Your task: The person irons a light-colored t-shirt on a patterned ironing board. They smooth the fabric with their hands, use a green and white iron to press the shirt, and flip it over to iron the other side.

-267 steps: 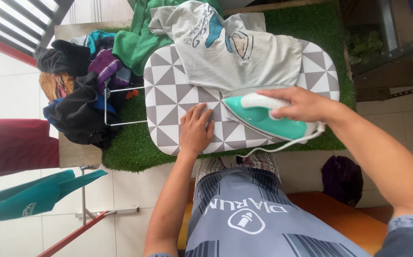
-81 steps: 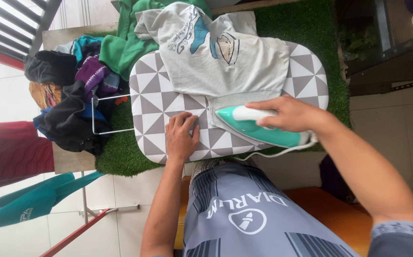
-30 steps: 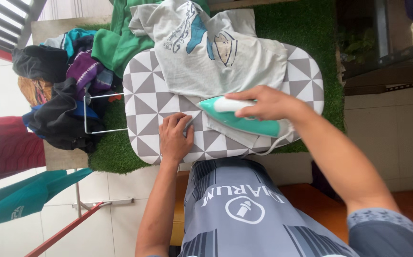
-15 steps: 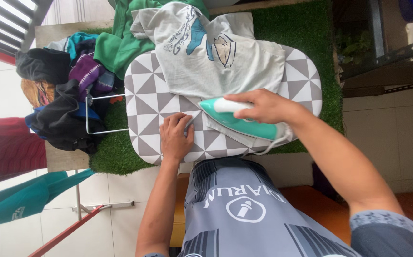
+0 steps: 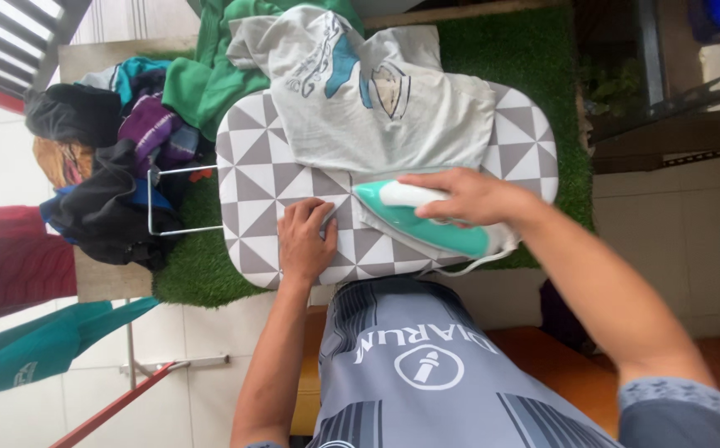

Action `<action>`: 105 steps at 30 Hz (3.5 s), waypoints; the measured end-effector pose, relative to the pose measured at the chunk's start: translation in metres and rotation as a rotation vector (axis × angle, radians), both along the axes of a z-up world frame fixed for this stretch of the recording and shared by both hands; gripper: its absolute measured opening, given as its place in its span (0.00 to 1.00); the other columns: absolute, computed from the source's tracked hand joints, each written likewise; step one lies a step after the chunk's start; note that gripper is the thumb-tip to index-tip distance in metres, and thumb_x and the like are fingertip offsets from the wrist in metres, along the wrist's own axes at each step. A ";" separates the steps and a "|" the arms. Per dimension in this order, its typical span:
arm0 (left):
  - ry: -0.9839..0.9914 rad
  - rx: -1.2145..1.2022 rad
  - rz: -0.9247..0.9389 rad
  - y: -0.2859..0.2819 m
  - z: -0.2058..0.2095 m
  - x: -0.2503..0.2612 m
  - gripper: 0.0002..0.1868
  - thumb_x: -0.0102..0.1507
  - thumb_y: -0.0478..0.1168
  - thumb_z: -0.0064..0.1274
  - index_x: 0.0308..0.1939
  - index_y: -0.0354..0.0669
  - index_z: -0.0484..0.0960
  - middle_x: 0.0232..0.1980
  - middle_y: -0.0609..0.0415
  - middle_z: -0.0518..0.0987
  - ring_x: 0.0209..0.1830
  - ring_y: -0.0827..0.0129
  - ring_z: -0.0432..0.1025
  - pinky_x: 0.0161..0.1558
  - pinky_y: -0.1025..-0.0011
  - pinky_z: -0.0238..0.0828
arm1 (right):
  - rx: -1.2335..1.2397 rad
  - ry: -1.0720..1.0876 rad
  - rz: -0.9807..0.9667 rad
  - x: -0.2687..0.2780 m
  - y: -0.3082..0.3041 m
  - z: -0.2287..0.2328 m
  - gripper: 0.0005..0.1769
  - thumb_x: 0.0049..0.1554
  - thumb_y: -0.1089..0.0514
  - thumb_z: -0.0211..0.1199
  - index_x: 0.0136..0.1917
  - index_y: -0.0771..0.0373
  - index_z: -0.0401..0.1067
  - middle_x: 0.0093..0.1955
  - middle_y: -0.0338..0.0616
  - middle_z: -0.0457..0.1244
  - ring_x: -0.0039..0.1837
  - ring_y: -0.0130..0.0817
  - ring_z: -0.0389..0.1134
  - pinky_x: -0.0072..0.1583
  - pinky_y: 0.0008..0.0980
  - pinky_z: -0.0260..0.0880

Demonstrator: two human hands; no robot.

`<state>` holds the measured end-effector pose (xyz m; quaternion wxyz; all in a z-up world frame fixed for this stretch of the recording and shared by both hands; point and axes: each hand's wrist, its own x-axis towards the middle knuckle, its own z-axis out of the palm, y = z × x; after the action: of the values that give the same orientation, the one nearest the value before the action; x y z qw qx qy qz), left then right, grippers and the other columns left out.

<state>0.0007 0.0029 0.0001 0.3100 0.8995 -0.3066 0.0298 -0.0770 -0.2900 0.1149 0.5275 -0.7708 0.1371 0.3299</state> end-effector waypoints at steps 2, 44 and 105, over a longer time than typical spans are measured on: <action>-0.009 0.005 0.002 -0.003 0.000 0.000 0.14 0.60 0.38 0.59 0.50 0.46 0.85 0.54 0.56 0.79 0.60 0.58 0.69 0.58 0.58 0.62 | -0.045 -0.019 -0.028 0.004 0.012 -0.004 0.40 0.56 0.51 0.63 0.80 0.36 0.57 0.36 0.40 0.64 0.31 0.26 0.60 0.34 0.29 0.66; -0.001 0.000 0.038 -0.005 0.004 -0.003 0.14 0.59 0.39 0.58 0.48 0.46 0.86 0.53 0.57 0.79 0.58 0.60 0.70 0.57 0.59 0.63 | -0.029 0.073 0.091 -0.051 -0.003 0.017 0.42 0.58 0.51 0.60 0.82 0.33 0.50 0.37 0.41 0.64 0.27 0.29 0.61 0.31 0.33 0.67; 0.013 -0.019 0.035 -0.004 0.002 0.000 0.14 0.58 0.37 0.57 0.48 0.46 0.85 0.54 0.57 0.79 0.59 0.60 0.69 0.58 0.59 0.63 | -0.023 -0.081 -0.116 -0.013 0.038 0.006 0.34 0.59 0.47 0.59 0.78 0.39 0.61 0.33 0.40 0.64 0.30 0.25 0.63 0.31 0.30 0.67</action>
<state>0.0005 -0.0007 0.0018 0.3198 0.9019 -0.2885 0.0323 -0.0898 -0.2522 0.1204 0.5420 -0.7803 0.1636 0.2657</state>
